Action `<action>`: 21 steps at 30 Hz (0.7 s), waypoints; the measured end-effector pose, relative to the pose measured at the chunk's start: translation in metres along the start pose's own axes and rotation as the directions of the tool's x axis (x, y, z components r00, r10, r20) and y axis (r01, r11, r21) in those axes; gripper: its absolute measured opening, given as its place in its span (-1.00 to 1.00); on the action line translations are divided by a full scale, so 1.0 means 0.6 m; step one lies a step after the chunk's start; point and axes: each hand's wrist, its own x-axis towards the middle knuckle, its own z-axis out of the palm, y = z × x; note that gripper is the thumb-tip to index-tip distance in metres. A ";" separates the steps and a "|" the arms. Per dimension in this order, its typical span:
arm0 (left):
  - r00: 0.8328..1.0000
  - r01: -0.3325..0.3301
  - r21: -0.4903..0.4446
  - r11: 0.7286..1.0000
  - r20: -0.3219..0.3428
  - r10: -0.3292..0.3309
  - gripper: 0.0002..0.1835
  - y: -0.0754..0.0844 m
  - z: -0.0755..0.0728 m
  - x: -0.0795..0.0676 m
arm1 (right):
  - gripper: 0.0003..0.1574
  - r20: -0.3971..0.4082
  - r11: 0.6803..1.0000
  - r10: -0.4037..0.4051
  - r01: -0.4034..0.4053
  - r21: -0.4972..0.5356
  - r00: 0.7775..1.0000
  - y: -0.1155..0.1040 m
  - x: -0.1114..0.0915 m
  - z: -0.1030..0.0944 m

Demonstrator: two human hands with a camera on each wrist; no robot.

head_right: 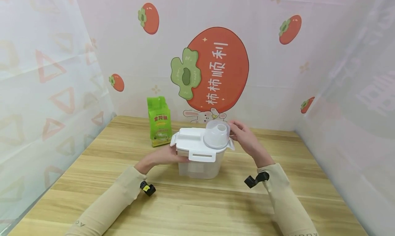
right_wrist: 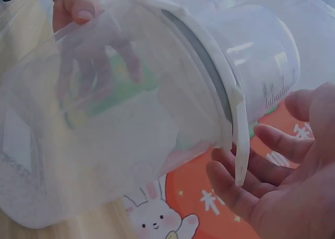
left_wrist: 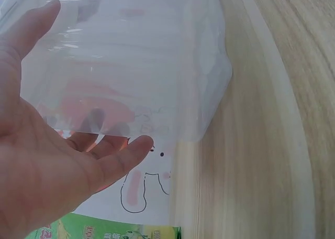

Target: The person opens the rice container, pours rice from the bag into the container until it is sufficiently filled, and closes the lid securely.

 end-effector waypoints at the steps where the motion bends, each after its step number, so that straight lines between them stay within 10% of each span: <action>1: 1.000 -0.006 0.001 1.000 0.001 0.006 -0.15 0.000 0.000 0.000 | -0.64 -0.007 1.000 -0.008 0.008 -0.010 1.000 -0.004 -0.001 0.002; 8: 1.000 -0.022 -0.003 1.000 0.003 0.022 -0.13 0.002 0.001 0.002 | -0.24 -0.043 0.995 -0.056 0.052 -0.090 0.998 -0.025 -0.009 0.021; 21: 1.000 0.011 -0.030 0.999 0.012 -0.011 -0.17 0.053 0.001 -0.013 | -0.58 -0.138 0.919 -0.294 0.240 -0.312 0.946 -0.023 -0.007 0.068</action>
